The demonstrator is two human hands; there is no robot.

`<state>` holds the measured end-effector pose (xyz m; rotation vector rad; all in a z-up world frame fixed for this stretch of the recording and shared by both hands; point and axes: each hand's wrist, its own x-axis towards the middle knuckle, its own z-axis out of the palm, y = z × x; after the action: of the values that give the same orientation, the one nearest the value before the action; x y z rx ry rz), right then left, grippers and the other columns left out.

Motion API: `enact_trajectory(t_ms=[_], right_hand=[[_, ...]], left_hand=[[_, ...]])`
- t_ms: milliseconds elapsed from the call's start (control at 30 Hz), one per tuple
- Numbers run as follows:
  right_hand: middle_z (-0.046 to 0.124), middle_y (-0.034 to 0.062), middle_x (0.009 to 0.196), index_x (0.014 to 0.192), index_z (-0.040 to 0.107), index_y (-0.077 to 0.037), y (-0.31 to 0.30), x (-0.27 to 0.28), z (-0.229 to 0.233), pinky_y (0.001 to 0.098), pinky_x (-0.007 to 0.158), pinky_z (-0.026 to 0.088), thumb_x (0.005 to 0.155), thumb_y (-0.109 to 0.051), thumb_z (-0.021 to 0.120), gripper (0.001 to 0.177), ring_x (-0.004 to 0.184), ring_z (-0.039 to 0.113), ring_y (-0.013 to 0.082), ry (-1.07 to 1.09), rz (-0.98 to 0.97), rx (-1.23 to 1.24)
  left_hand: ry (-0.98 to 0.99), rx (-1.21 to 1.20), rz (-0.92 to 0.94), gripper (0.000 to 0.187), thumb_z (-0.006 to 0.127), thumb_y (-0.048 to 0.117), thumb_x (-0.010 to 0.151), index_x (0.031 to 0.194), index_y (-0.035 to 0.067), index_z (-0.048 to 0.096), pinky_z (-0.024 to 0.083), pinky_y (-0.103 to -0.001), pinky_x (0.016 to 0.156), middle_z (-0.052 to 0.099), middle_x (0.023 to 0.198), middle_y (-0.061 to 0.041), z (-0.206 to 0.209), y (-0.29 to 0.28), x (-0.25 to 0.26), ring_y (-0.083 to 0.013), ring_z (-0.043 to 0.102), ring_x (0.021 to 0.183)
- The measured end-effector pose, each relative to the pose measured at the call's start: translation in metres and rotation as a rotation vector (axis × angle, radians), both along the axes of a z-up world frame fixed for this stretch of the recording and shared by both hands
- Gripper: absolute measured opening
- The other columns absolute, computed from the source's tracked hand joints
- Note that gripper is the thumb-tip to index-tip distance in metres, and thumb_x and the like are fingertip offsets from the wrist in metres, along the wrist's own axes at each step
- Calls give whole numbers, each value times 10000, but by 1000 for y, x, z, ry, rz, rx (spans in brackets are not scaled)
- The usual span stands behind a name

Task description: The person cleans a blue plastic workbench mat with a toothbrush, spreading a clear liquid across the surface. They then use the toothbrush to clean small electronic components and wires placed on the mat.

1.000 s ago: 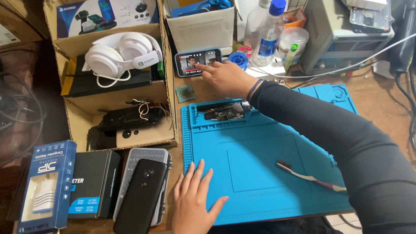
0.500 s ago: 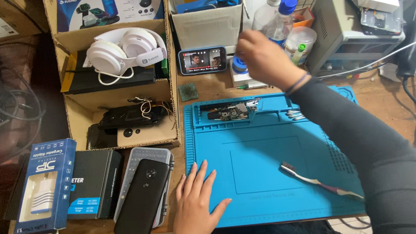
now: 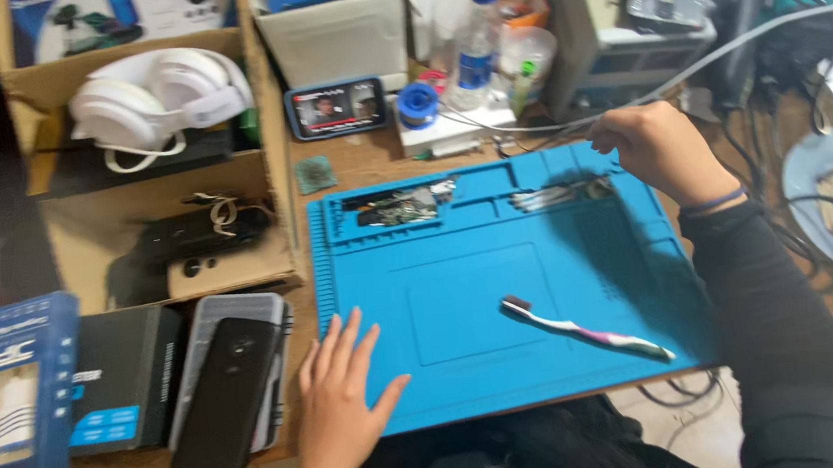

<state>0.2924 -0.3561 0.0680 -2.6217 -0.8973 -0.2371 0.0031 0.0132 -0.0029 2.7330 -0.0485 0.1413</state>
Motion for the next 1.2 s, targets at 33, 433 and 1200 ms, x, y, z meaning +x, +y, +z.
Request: enact_trajectory(t_ms=[33,433,1200], right_hand=[[720,53,779,840,684,-57,-13,3,-11,400,661,492,826,36,541,171,755,691,270,7,-15,-3],[738,54,843,854,754,-102,-40,13,-49,370,710,498,535,83,509,443,803,688,267,-13,120,-8],[526,118,1004,1094,730,-67,-30,11,-38,425,671,412,970,-142,590,202,941,501,317,205,170,-283]], left_hand=[[7,-3,-15,649,582,558,867,1411,221,475,209,-512,1115,337,1556,-4,-3,0,0,-245,248,1448],[38,3,72,642,565,551,837,1395,241,498,238,-516,1120,385,1544,24,5,-10,2,-227,289,1454],[-13,-27,80,629,567,511,847,1387,196,510,245,-542,1116,406,1535,-6,7,-15,0,-238,302,1454]])
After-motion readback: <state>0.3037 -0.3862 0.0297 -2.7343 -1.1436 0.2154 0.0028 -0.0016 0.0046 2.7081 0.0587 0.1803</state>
